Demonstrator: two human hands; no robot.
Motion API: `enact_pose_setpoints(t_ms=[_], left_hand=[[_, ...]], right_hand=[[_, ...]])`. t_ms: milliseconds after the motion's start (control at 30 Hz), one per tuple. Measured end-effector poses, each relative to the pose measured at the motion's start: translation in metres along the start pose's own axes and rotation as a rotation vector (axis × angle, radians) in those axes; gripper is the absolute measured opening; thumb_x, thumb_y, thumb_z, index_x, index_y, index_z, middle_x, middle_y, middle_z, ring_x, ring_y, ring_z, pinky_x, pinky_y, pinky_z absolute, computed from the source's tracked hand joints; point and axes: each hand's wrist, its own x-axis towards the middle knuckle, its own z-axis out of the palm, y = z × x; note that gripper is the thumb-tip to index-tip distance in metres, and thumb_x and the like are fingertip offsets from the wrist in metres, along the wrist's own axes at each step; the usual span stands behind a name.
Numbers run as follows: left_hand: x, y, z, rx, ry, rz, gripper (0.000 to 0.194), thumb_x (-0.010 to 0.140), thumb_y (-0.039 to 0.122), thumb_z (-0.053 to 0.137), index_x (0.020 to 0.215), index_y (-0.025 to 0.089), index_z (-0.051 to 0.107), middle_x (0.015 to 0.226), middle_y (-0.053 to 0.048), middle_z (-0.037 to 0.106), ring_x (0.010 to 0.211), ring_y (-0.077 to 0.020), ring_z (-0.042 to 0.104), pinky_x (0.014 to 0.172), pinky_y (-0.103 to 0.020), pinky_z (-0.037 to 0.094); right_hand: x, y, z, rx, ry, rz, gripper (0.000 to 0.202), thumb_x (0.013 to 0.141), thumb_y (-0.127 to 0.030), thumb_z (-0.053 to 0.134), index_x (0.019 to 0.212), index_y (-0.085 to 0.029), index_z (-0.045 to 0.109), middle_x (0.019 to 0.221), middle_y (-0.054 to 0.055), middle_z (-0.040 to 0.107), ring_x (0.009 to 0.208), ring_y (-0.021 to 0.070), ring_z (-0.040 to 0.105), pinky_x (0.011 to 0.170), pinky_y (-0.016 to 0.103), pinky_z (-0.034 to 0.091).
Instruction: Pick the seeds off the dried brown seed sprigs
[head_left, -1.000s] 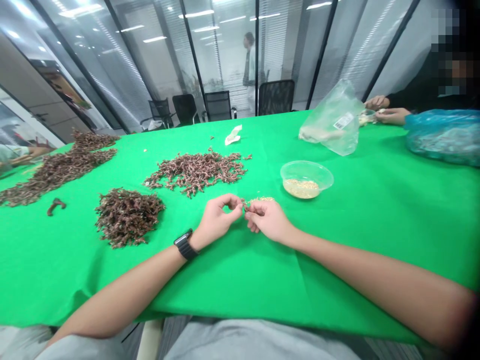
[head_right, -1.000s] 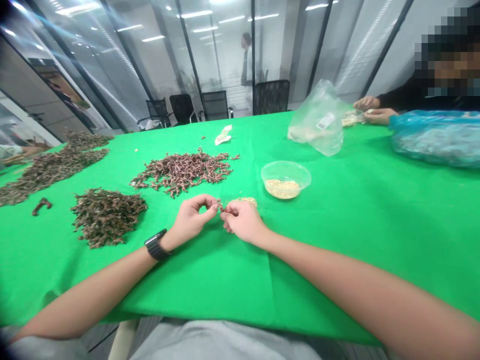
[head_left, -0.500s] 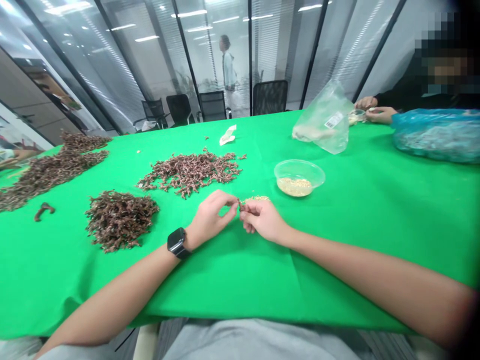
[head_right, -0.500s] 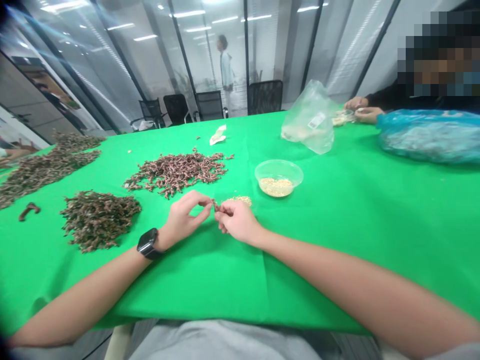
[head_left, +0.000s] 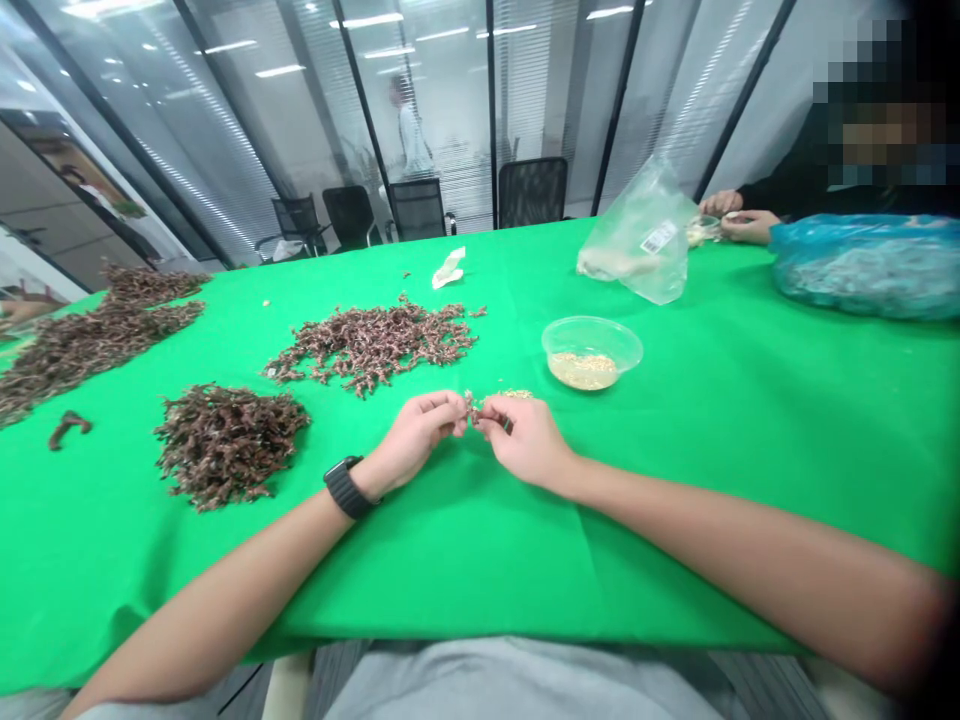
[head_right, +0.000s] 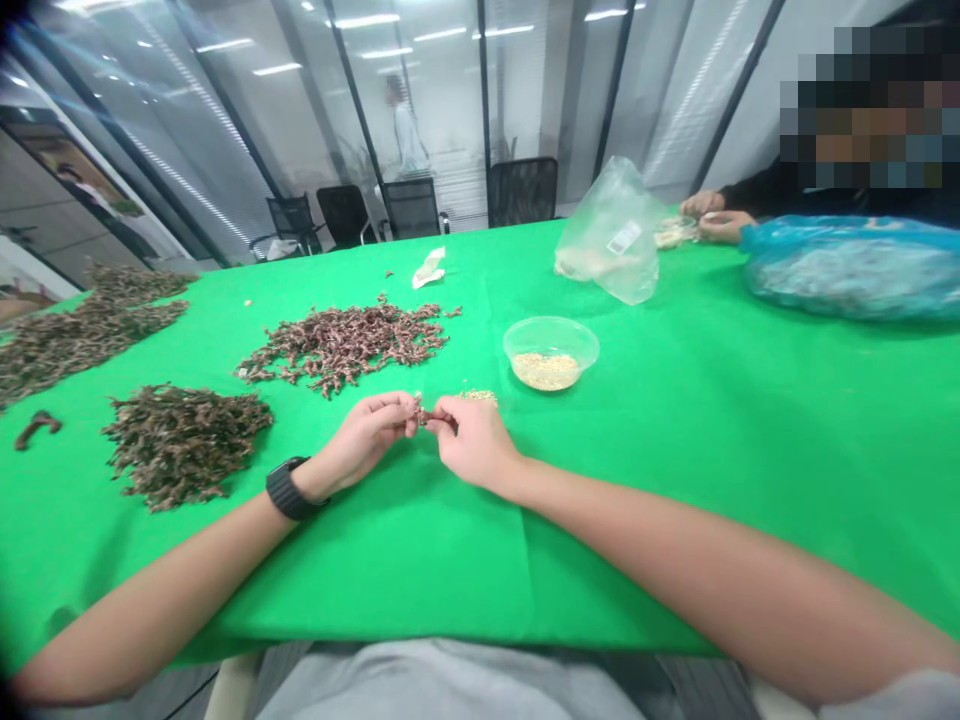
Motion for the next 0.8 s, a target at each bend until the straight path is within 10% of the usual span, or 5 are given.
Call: enact_pose_setpoints(t_ms=[800], left_hand=[[-0.0048,0.0086,0.0019,-0.037,-0.055,-0.188,0.013,0.077,0.025,0.073,0.073,0.014,0.067,0.071,-0.001,0.058,0.065,-0.0093,0.052,0.066,-0.022,0.045]], right_hand=[[-0.0035,0.0011,-0.0023,-0.184,-0.015,-0.073,0.019,0.086,-0.015,0.053,0.068,-0.019,0.053,0.065,0.001,0.060,0.062,0.0152,0.053,0.061,0.027,0.031]])
